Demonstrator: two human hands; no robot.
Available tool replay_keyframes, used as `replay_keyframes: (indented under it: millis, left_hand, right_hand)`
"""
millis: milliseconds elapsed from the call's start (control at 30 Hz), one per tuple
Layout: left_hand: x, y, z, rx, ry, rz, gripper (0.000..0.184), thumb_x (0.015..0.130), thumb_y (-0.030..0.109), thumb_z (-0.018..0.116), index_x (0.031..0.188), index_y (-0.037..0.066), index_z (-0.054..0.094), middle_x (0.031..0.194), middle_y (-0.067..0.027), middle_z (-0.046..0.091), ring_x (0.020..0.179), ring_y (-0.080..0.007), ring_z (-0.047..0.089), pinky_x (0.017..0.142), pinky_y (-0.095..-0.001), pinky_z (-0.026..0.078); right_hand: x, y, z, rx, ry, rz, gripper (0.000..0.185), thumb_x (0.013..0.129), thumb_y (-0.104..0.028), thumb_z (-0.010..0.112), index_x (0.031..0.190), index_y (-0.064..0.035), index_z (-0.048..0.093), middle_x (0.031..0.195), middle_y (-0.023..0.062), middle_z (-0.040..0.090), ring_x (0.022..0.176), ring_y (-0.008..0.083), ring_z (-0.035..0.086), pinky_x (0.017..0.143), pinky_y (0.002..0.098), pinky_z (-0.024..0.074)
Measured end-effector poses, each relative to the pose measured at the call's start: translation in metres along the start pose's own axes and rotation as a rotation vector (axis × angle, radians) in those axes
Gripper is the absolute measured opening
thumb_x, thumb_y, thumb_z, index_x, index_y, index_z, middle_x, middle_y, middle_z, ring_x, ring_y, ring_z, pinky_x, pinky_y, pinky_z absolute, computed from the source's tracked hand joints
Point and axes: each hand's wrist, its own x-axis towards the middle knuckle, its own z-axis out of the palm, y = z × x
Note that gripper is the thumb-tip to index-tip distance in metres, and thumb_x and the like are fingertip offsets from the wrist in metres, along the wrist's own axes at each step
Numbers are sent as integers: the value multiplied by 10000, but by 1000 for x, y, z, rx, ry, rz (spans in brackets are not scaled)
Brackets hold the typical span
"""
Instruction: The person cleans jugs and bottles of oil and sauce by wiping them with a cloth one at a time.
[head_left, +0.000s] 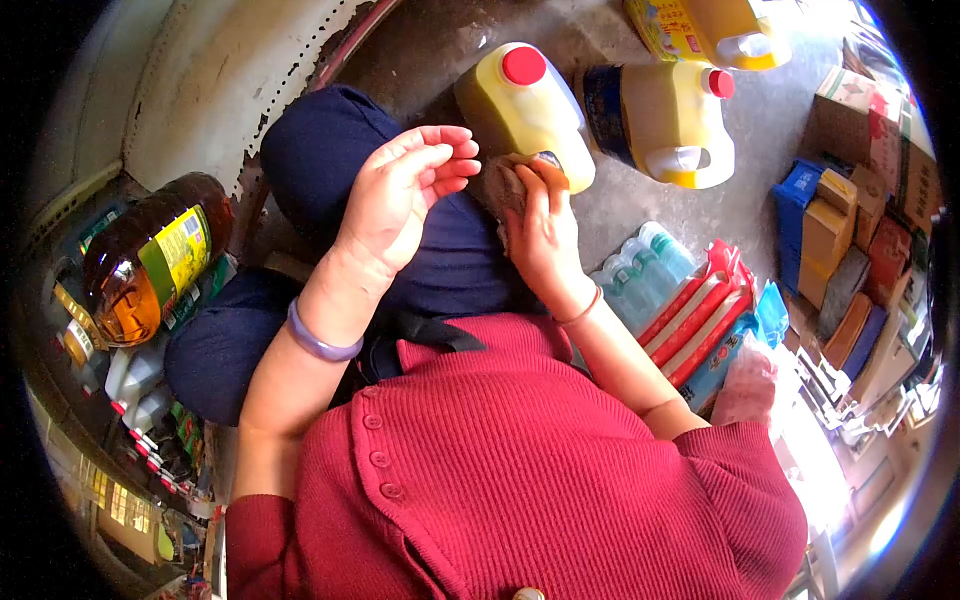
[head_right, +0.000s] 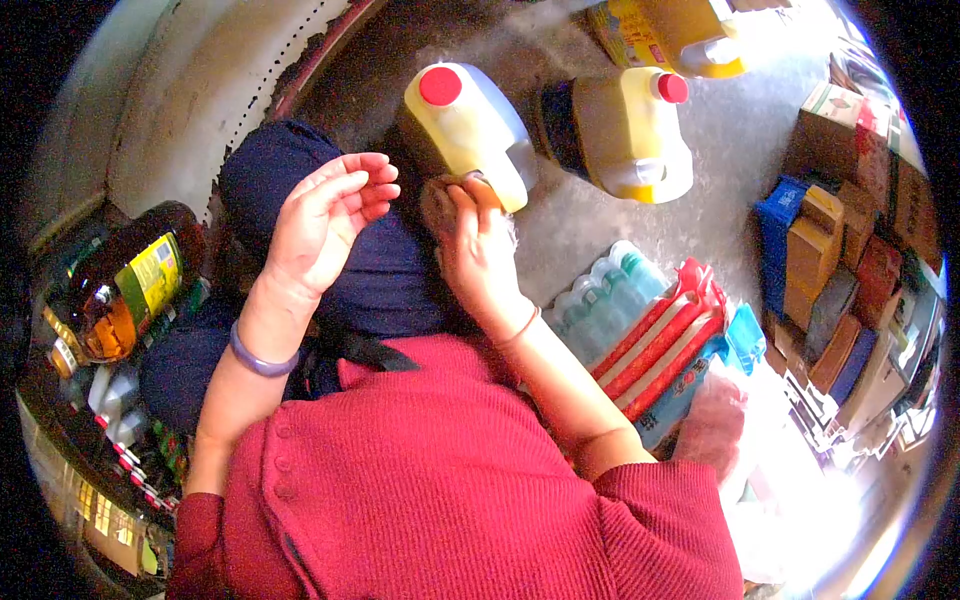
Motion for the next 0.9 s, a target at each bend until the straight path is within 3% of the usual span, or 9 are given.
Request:
replay_keyframes:
  millis: [133,200,300,333,367,433,567,633,900]
  left_hand:
    - [4,-8,2,-11,-21,-5,232,889,81,493,1089,-15,560,1014,-130,638,916,-202,627,821,-297,495]
    - [5,-9,7,-13,-39,-1,228,889,79,492,1084,-15,564,1007,-130,639,910,-202,628,818,-297,496]
    - [2,-5,9,1,-52,-11,219,889,81,494,1071,-10,576,998,-125,643,900,-195,631,811,-293,499]
    - [1,-4,6,0,-45,-13,219,889,81,494,1071,-10,576,998,-125,643,900,-195,631,811,-293,499]
    - [1,-2,3,-3,-27,2,223,890,82,493,1075,-9,576,998,-126,643,898,-194,631,809,-291,499]
    - [3,0,-2,9,-1,16,229,892,89,492,1080,-10,579,1011,-123,640,907,-192,627,818,-285,491]
    - [6,-16,22,206,-112,8,258,883,85,508,1110,-15,578,1049,-103,634,964,-167,606,855,-272,461]
    - [9,-33,46,223,-173,-30,328,857,67,522,1172,-23,537,1127,-107,598,1055,-179,553,914,-281,419]
    - [34,-84,62,-81,-139,-10,574,655,-65,431,1224,-20,487,1238,-121,536,1191,-230,460,1036,-311,314]
  right_hand:
    - [19,-6,-10,33,-223,83,350,727,39,569,1074,8,533,1130,208,485,938,403,554,799,432,485]
    - [16,16,7,-107,-186,-30,219,788,-62,512,984,-5,593,934,219,577,826,374,605,702,424,494]
    - [16,41,6,-203,-645,-83,216,762,-146,519,843,10,645,741,203,593,739,368,597,671,438,481]
    - [10,57,-1,19,-599,-53,200,753,-115,513,815,24,643,783,212,613,727,374,601,675,433,481]
    - [21,60,-28,30,-1003,70,221,751,-121,512,845,38,634,803,232,624,738,373,601,694,423,481]
    - [30,51,-94,92,-1071,257,242,738,-110,530,890,55,619,819,218,634,745,296,615,741,376,485]
    - [34,46,-192,551,-299,638,394,747,-76,527,1122,38,572,1046,100,616,994,185,561,899,304,426]
    - [40,57,-190,748,-4,547,383,813,-76,518,1185,17,540,1105,75,595,1037,178,542,937,311,405]
    - [106,91,-39,376,0,-183,358,814,-92,539,1163,-14,542,1289,151,502,1198,293,475,1022,360,346]
